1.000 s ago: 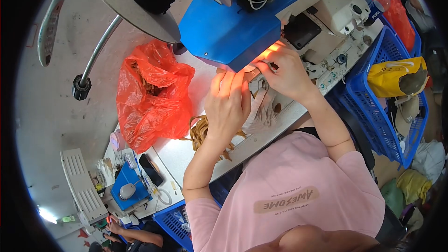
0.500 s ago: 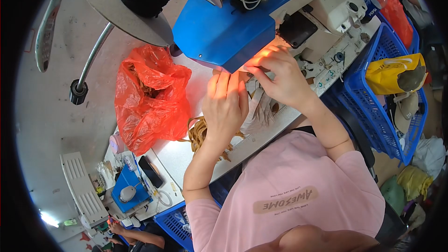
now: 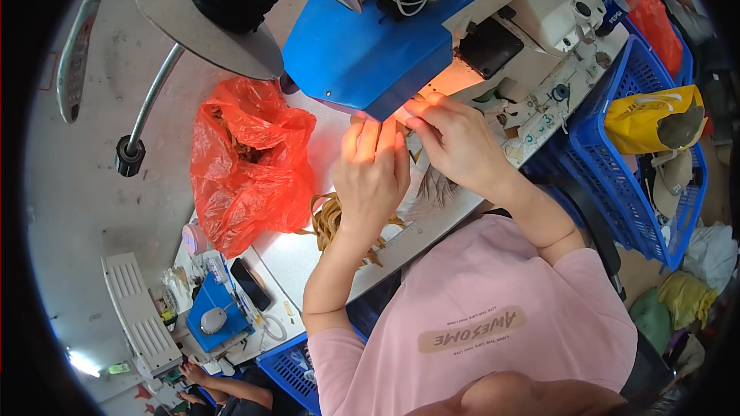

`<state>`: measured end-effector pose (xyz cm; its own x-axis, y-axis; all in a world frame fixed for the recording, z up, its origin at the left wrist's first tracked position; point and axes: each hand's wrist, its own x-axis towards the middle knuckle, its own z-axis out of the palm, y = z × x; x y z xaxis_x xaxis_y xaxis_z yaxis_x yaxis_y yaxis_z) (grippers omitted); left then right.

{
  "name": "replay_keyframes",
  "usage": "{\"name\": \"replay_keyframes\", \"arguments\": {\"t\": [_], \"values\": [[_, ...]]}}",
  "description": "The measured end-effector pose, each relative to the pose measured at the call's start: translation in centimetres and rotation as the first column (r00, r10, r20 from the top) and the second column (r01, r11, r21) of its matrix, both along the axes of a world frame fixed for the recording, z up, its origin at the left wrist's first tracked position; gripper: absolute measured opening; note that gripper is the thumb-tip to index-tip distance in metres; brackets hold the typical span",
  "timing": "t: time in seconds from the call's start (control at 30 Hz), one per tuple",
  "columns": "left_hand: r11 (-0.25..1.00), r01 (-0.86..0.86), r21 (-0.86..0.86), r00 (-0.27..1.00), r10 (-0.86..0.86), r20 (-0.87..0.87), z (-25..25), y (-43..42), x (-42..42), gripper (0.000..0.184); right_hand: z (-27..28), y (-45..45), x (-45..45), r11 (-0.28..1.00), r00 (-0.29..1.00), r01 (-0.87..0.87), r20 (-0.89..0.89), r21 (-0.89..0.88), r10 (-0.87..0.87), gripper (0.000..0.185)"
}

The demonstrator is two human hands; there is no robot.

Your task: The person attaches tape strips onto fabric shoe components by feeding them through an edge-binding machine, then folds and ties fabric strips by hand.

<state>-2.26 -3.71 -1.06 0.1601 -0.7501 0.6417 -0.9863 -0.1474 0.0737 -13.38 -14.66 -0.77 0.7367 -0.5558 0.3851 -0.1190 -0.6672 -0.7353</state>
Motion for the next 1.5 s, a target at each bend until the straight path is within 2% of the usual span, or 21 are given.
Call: {"name": "replay_keyframes", "arguments": {"t": [0.17,0.3,0.37,0.5,0.57,0.6,0.67,0.7,0.8,0.9,1.0,1.1,1.2,1.3,1.4,1.5], "values": [[1.0,0.015,-0.016,1.0,-0.015,0.003,0.0,-0.1,0.3,0.023,-0.2,0.0,0.1,1.0,1.0,0.004,0.009,-0.01,-0.003,0.024],[0.998,0.053,0.046,0.997,-0.05,-0.06,1.0,-0.1,0.8,0.02,-0.4,0.0,0.1,1.0,0.999,0.009,0.041,-0.022,-0.008,0.021],[0.993,0.061,0.098,0.995,-0.053,-0.085,1.3,-0.1,1.5,0.018,-0.7,0.0,0.0,0.985,1.0,-0.009,0.003,-0.173,0.01,0.019],[0.986,0.166,0.023,0.969,-0.159,-0.187,0.7,-0.3,3.3,0.015,-0.4,0.0,0.1,0.925,0.999,-0.032,-0.006,-0.377,0.032,0.017],[0.984,0.179,-0.011,0.945,-0.175,-0.274,0.7,-0.6,3.9,0.012,-0.6,0.1,0.1,0.904,0.999,-0.025,-0.054,-0.428,0.002,0.027],[0.985,0.165,-0.044,0.93,-0.171,-0.325,0.5,-0.9,4.4,0.012,-0.8,0.2,0.1,0.892,0.997,-0.023,-0.078,-0.452,-0.013,0.032],[0.986,0.131,-0.108,0.891,-0.165,-0.423,-0.1,-1.7,5.7,0.011,-0.9,0.1,0.4,0.877,0.999,0.001,-0.032,-0.481,-0.019,0.026],[0.989,0.149,-0.012,0.868,-0.137,-0.477,-0.4,-1.7,6.7,0.011,-0.9,0.2,0.4,0.869,1.0,0.012,-0.01,-0.495,-0.02,0.023],[0.944,0.32,0.077,0.536,-0.113,-0.837,-0.4,-2.4,8.6,0.014,-1.0,0.2,0.4,0.872,1.0,0.011,-0.011,-0.49,-0.019,0.025],[0.908,0.294,0.297,0.522,0.108,-0.846,0.3,-2.8,9.8,0.017,-1.2,0.3,0.4,0.868,0.999,0.033,0.016,-0.495,-0.029,0.025],[0.908,0.314,0.275,0.518,0.079,-0.852,-0.7,-3.0,11.0,0.019,-1.1,0.4,0.4,0.87,0.999,0.045,0.03,-0.491,-0.034,0.025],[0.934,0.32,0.157,0.541,-0.044,-0.84,-1.9,-2.8,11.9,0.017,-1.0,0.4,0.4,0.88,0.999,0.036,0.02,-0.474,-0.03,0.026],[0.961,0.255,0.106,0.584,-0.065,-0.809,-1.5,-2.0,10.8,0.016,-1.0,0.4,0.2,0.907,0.999,0.003,-0.04,-0.422,-0.023,0.03],[0.95,0.299,-0.091,0.588,-0.258,-0.767,-1.2,-1.4,10.3,0.013,-1.1,0.2,0.1,0.95,0.999,-0.017,0.034,-0.312,0.029,0.018],[0.978,0.204,0.042,0.79,-0.14,-0.597,1.8,0.7,6.6,0.006,-0.9,0.7,-0.4,0.997,0.99,-0.064,0.129,0.048,0.058,0.014],[0.968,0.239,-0.08,0.711,-0.231,-0.664,1.1,1.8,4.2,0.007,-0.1,1.2,-0.8,0.915,0.994,-0.106,0.057,0.389,0.091,0.014]]}}
